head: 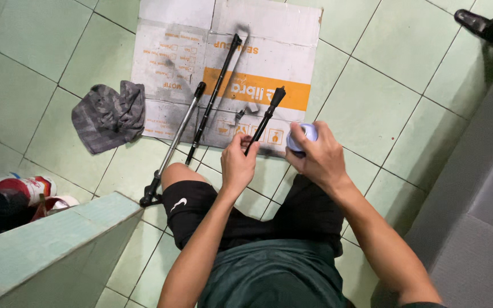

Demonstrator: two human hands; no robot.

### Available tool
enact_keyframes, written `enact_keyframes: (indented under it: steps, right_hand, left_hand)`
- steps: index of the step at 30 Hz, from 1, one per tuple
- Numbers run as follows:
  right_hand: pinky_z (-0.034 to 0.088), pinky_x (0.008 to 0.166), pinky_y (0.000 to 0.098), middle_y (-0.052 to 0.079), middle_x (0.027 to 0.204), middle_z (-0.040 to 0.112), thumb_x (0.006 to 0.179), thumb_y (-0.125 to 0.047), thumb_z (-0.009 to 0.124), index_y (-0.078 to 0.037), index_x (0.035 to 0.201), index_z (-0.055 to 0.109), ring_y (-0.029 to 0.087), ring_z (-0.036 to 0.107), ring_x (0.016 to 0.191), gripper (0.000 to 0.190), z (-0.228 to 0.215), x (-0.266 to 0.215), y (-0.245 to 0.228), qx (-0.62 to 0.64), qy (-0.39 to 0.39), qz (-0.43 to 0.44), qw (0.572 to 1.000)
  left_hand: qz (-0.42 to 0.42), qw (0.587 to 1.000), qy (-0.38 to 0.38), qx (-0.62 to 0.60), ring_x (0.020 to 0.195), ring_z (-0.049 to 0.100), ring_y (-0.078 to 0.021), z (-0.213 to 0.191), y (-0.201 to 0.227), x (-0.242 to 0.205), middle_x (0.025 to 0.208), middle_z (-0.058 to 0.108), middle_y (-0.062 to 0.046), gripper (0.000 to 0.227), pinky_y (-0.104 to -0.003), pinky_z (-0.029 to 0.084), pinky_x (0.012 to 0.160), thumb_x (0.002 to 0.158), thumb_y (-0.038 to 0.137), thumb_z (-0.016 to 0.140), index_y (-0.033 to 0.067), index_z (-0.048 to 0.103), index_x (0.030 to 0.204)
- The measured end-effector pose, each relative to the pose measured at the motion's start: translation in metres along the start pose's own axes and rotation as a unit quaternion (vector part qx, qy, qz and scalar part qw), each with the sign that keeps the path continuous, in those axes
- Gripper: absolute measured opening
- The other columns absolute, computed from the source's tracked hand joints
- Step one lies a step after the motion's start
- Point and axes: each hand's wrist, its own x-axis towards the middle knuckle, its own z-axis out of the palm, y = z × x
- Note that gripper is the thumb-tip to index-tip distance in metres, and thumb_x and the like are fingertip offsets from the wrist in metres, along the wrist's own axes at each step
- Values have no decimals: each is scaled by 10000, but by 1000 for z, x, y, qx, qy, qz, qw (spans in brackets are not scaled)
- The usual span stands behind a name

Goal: The person wipes a black pole and its various attachments by hand and with a cloth while sitting on the floor.

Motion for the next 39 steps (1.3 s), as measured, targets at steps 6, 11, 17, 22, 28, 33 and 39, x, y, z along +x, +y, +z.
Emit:
enact_keyframes:
  steps: [6,11,17,22,28,33,39]
  right_hand:
    - [520,641,353,147,913,518,656,-309,762,-226,1182,588,285,612,718,560,-10,5,-10,26,-28,-20,999]
    - [522,647,352,157,947,516,684,-326,767,-202,1200,586,295,617,736,561,-11,7,3,10,-11,3,1000]
    - [522,657,348,166,937,530,656,-302,772,-220,1188,594,302,622,745,567,-9,8,-3,31,-25,-30,999]
    - [524,678,343,162,956,519,670,-318,774,-200,1221,572,292,616,750,598,-11,11,-1,13,-13,-24,1000]
    - [531,643,346,169,932,532,671,-328,768,-199,1197,585,299,625,720,571,-4,11,10,-31,-11,-29,999]
    - [528,673,333,140,942,533,624,-361,765,-255,1181,596,277,622,761,592,-1,-4,-5,9,-38,-37,999]
    - [528,649,368,149,967,517,645,-332,793,-197,1187,598,301,622,757,591,4,0,18,13,3,19,1000]
  left_hand:
    - [2,1000,6,11,831,654,-351,-2,3,-1,878,690,-125,260,-459,493,737,785,278,673,106,601,967]
    - [27,999,16,26,864,647,-337,-4,0,-4,907,667,-119,241,-443,499,759,862,305,592,100,616,985]
    - [59,998,19,26,874,621,-375,-4,-1,-1,883,608,-134,231,-470,494,746,907,288,532,87,613,988]
    - [58,998,24,23,873,618,-382,-7,1,-3,862,585,-121,209,-486,495,728,862,282,579,96,579,959]
    - [41,998,19,32,860,636,-375,0,-6,1,829,648,-112,228,-495,491,722,829,300,620,116,589,959]
    - [40,999,15,18,855,643,-382,-1,-5,1,816,673,-135,218,-492,494,727,895,313,525,114,597,949]
    - [56,998,29,18,854,648,-371,-2,-3,3,818,677,-133,197,-491,497,721,887,297,539,117,590,951]
